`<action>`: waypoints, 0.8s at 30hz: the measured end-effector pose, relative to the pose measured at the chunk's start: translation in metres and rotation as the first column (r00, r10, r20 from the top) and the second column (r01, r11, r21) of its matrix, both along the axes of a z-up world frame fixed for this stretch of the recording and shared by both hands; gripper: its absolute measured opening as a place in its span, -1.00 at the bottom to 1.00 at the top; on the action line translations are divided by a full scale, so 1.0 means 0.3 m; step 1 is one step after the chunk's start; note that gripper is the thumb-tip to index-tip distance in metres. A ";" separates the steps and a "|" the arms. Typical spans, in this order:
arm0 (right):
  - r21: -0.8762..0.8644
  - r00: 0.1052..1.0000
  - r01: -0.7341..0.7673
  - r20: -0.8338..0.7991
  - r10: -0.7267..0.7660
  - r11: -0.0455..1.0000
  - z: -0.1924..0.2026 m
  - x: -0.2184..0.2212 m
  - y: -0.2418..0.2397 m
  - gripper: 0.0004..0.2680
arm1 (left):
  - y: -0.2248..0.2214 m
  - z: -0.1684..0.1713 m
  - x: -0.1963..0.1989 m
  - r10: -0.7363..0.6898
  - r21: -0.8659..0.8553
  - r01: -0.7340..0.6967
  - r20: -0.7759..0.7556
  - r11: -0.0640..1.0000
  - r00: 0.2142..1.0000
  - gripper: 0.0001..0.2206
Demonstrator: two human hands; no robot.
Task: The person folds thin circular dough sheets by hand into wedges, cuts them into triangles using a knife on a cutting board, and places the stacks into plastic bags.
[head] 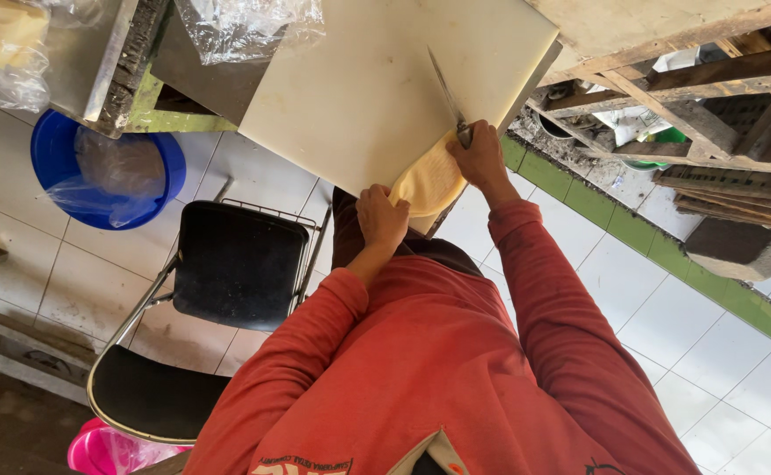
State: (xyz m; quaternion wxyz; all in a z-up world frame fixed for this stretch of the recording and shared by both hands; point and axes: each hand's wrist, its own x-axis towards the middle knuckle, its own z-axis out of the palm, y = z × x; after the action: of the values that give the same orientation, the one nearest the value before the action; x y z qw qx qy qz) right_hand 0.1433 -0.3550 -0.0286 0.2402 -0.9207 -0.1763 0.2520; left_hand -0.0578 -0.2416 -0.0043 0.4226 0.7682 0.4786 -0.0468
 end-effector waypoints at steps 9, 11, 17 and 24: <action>0.058 1.000 -0.016 0.020 0.015 0.998 0.019 -0.018 0.015 -0.68 | 0.014 0.007 -0.007 0.132 -0.268 -0.125 0.009 0.955 0.991 -0.64; 0.089 0.997 -0.030 0.071 0.023 0.996 0.019 -0.023 0.008 -0.68 | 0.010 -0.002 -0.013 0.201 -0.299 -0.168 0.085 0.940 0.976 -0.64; 0.082 0.951 0.292 -0.133 -0.280 0.953 0.018 -0.062 0.000 -0.69 | 0.127 -0.052 0.012 0.177 -0.293 -0.105 0.231 0.950 0.957 -0.67; 0.203 0.867 0.495 -0.175 -0.466 0.845 0.010 -0.127 0.074 -0.65 | 0.453 -0.119 0.168 -0.144 -0.113 0.198 0.365 0.974 0.920 -0.68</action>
State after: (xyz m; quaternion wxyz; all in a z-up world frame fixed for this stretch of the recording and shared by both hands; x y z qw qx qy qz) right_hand 0.1052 -0.3329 -0.0255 0.4159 -0.8825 0.0457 0.2147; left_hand -0.0075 -0.1057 -0.0400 0.5519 0.7696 0.3206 0.0204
